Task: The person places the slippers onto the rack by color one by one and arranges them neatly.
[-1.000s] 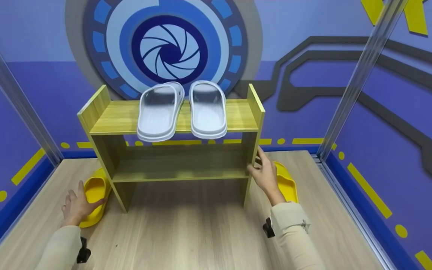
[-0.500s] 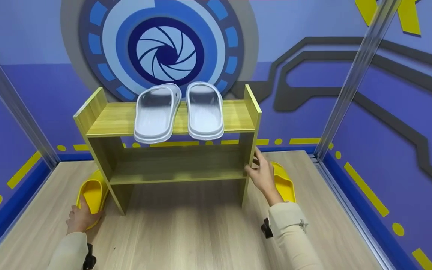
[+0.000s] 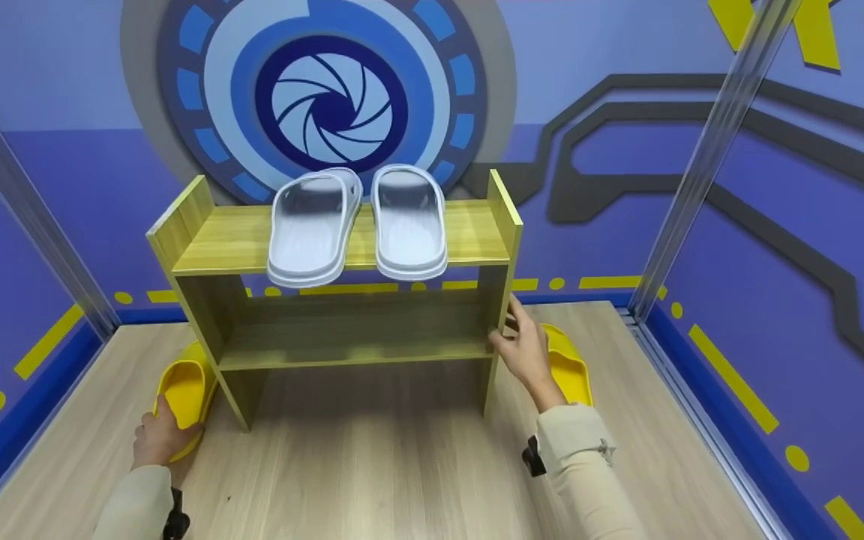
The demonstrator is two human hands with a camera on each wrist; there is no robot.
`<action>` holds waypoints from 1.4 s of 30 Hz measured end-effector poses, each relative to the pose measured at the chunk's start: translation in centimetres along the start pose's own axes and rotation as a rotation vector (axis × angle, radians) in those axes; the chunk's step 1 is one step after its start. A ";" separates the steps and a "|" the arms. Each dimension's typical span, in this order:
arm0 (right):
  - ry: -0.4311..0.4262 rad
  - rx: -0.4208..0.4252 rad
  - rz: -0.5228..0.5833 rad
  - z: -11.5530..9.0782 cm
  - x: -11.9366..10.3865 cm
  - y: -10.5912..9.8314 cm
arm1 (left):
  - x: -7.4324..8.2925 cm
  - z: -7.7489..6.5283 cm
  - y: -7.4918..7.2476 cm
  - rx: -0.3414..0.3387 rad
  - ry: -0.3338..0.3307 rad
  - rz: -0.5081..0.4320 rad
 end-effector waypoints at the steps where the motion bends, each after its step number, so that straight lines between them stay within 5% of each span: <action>1: -0.001 0.001 0.000 0.0 0.0 0.0 | 0.0 0.0 -0.1 -0.004 0.001 0.002; 6: -0.018 -0.009 0.031 -0.1 -0.3 0.3 | -0.1 -0.3 -0.4 -0.001 0.006 0.023; 17: -0.023 -0.019 0.045 -0.2 -0.5 0.4 | -1.1 -0.4 -0.7 0.041 -0.091 0.037; 31: -0.014 -0.020 0.034 -0.3 -0.8 0.6 | -3.3 -0.1 -1.0 -0.094 -0.201 0.029; 38: 0.015 -0.018 0.018 -0.3 -0.6 0.4 | -2.8 -0.2 -1.9 -0.188 -0.128 -0.011; 42: 0.025 -0.016 0.019 -0.3 0.0 0.2 | -3.0 -0.1 -2.5 -0.230 -0.143 -0.007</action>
Point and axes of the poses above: each hand's wrist, its own z-axis towards the middle knuckle, its own y-axis out of the palm, x = y × z, the point moved 10 cm from there along z, towards the middle knuckle
